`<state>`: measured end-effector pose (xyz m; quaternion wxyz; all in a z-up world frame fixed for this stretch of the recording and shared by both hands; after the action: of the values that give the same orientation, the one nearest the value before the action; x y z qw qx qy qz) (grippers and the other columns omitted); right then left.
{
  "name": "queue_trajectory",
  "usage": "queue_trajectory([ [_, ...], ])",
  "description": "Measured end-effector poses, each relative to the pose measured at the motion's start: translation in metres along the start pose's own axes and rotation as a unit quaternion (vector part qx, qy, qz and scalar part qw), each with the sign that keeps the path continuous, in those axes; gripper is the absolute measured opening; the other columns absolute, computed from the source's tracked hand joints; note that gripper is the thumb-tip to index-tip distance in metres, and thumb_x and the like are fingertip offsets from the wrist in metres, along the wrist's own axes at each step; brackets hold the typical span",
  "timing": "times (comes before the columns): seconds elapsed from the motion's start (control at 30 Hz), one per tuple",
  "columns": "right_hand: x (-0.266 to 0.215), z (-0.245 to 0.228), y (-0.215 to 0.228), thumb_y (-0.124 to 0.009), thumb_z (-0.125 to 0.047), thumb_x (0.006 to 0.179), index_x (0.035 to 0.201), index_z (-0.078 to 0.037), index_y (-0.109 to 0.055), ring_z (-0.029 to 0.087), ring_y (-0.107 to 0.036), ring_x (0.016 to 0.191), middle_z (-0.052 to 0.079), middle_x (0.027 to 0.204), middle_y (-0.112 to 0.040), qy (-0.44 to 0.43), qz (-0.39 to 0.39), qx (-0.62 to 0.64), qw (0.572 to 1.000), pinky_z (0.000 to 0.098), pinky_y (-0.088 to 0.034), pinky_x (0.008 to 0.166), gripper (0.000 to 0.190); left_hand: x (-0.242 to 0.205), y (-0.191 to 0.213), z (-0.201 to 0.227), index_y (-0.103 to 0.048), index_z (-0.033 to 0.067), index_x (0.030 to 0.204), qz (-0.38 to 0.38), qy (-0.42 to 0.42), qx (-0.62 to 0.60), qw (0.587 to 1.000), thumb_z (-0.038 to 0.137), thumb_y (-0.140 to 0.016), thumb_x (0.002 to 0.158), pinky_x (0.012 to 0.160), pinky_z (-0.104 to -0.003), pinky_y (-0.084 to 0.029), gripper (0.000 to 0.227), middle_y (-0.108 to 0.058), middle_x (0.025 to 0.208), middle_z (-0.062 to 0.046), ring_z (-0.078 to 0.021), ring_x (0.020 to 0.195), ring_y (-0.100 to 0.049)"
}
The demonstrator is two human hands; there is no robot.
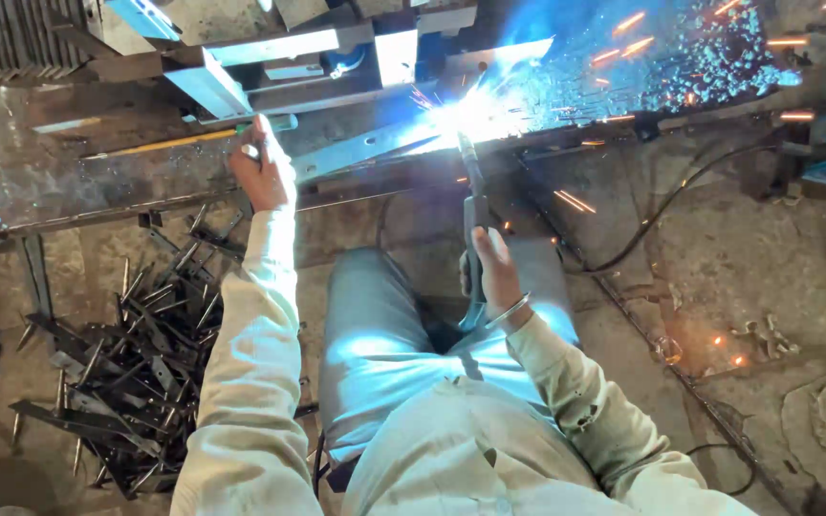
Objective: Welding metal bars together on a metal workbench in a workshop.
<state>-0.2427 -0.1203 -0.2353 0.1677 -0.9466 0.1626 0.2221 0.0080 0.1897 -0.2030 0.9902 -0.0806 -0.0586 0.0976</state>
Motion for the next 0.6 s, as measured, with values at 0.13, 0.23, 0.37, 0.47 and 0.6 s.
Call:
queue_trajectory([
  [0.13, 0.016, 0.018, 0.018, -0.06, -0.052, 0.107, 0.121, -0.01, -0.057, 0.009, -0.056, 0.066, 0.001, 0.081, -0.058, 0.076, -0.008, -0.008, 0.997, 0.0282, -0.048, 0.057, 0.044, 0.002, 0.002, -0.002, -0.054, 0.0112, 0.079, 0.005, -0.021, 0.012, 1.0, 0.041, -0.062, 0.107, 0.043, -0.026, -0.028, 0.042, -0.045, 0.06, 0.007, -0.0039, 0.048, -0.042],
  [0.23, 0.011, 0.006, 0.011, -0.058, -0.05, 0.109, 0.114, -0.009, -0.057, 0.01, -0.054, 0.068, 0.001, 0.081, -0.056, 0.082, -0.009, -0.023, 0.996, 0.0287, -0.046, 0.059, 0.042, 0.003, 0.006, -0.007, -0.052, 0.0114, 0.074, 0.017, -0.026, 0.045, 0.999, 0.043, -0.062, 0.107, 0.042, -0.027, -0.029, 0.047, -0.046, 0.056, 0.006, -0.0047, 0.046, -0.043],
  [0.37, -0.011, -0.021, -0.011, -0.049, -0.047, 0.1, 0.094, -0.017, -0.051, 0.016, -0.052, 0.051, 0.003, 0.066, -0.054, -0.019, 0.012, -0.032, 0.999, 0.032, -0.042, 0.047, 0.03, -0.001, 0.011, -0.007, -0.031, 0.0121, 0.063, -0.023, -0.065, 0.08, 0.994, 0.044, -0.063, 0.115, 0.048, -0.03, -0.025, 0.069, -0.033, 0.054, 0.003, -0.0085, 0.046, -0.032],
  [0.47, 0.035, 0.041, 0.036, -0.052, -0.043, 0.11, 0.094, -0.012, -0.053, 0.011, -0.046, 0.067, 0.0, 0.078, -0.049, 0.087, 0.005, -0.06, 0.994, 0.0297, -0.041, 0.059, 0.035, 0.0, 0.002, -0.001, -0.043, 0.0124, 0.071, 0.004, -0.019, 0.011, 1.0, 0.043, -0.062, 0.108, 0.044, -0.028, -0.025, 0.051, -0.042, 0.056, 0.004, -0.006, 0.047, -0.039],
  [0.6, 0.035, 0.034, 0.04, -0.058, -0.042, 0.12, 0.101, -0.005, -0.058, 0.007, -0.044, 0.081, -0.003, 0.091, -0.047, 0.177, -0.001, -0.075, 0.981, 0.0273, -0.042, 0.07, 0.041, 0.006, 0.01, -0.018, -0.047, 0.0115, 0.07, 0.022, -0.01, 0.01, 1.0, 0.041, -0.065, 0.106, 0.041, -0.029, -0.029, 0.05, -0.046, 0.055, 0.004, -0.0069, 0.045, -0.043],
])
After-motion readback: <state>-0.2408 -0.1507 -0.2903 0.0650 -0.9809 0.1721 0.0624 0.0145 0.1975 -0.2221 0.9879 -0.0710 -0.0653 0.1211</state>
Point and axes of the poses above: each hand's wrist, its own x-axis towards the middle knuckle, its own y-axis out of the back of the hand, z = x × y, the point moved 8 cm from there along x, towards the middle knuckle
